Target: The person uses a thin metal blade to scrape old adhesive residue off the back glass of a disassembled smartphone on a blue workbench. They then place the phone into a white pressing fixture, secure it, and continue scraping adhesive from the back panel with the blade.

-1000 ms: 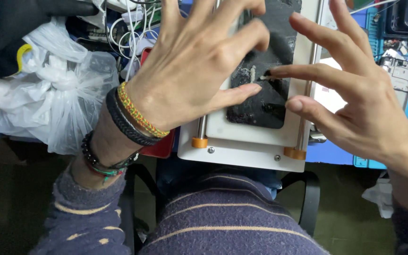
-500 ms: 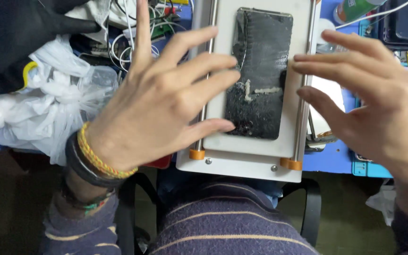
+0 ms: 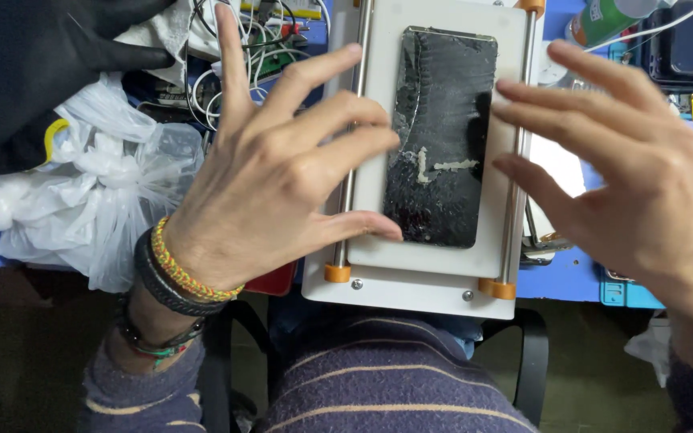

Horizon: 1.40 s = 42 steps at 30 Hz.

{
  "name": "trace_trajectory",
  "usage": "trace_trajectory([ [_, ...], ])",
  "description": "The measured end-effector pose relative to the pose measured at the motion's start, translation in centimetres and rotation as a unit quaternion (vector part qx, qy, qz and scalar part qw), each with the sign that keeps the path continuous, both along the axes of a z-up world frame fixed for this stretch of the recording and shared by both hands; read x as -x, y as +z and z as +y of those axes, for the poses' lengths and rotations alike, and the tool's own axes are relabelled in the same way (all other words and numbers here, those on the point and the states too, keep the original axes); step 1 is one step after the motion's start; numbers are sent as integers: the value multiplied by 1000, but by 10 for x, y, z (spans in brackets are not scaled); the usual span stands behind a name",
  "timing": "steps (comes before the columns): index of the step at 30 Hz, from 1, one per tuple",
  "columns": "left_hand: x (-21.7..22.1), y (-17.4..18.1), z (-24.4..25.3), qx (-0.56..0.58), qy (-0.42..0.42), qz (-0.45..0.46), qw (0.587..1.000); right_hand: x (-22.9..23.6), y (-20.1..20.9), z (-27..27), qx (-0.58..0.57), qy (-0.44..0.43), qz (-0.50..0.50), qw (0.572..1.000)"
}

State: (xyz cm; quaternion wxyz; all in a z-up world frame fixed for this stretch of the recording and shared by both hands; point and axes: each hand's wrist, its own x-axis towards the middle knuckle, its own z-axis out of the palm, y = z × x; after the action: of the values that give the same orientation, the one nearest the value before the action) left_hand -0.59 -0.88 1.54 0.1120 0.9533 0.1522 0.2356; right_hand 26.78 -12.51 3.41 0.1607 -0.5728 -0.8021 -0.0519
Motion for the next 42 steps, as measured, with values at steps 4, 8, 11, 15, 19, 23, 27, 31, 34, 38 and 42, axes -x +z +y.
trace_trajectory([
  [4,-4,6,-2,28,-10,-13,999,-18,-7,16,23,-52,57,997],
  [8,-10,-2,-11,20,-55,-20,998,-26,-14,39,-67,14,8,998],
  [11,-12,-1,-16,11,-62,-6,998,-17,-15,48,-115,38,-22,992],
  [15,-14,2,-16,14,-63,0,998,-16,-19,46,-121,23,-50,991],
  [19,-15,2,-15,16,-59,-2,998,-20,-28,43,-115,8,-50,992],
  [23,-14,0,-15,20,-49,-8,999,-17,-26,41,-121,-4,-56,991],
  [27,-16,-2,-17,31,-43,-15,999,-20,-31,38,-118,-3,-47,992],
  [31,-17,0,-21,34,-28,-22,999,-19,-26,41,-117,8,-39,992],
  [34,-20,-2,-24,32,-6,-34,999,-20,-26,44,-106,18,-10,994],
  [38,-24,-2,-29,42,17,-43,998,-20,-27,47,-112,22,-21,993],
  [42,-24,-2,-31,40,28,-47,998,-23,-30,51,-115,9,-28,993],
])
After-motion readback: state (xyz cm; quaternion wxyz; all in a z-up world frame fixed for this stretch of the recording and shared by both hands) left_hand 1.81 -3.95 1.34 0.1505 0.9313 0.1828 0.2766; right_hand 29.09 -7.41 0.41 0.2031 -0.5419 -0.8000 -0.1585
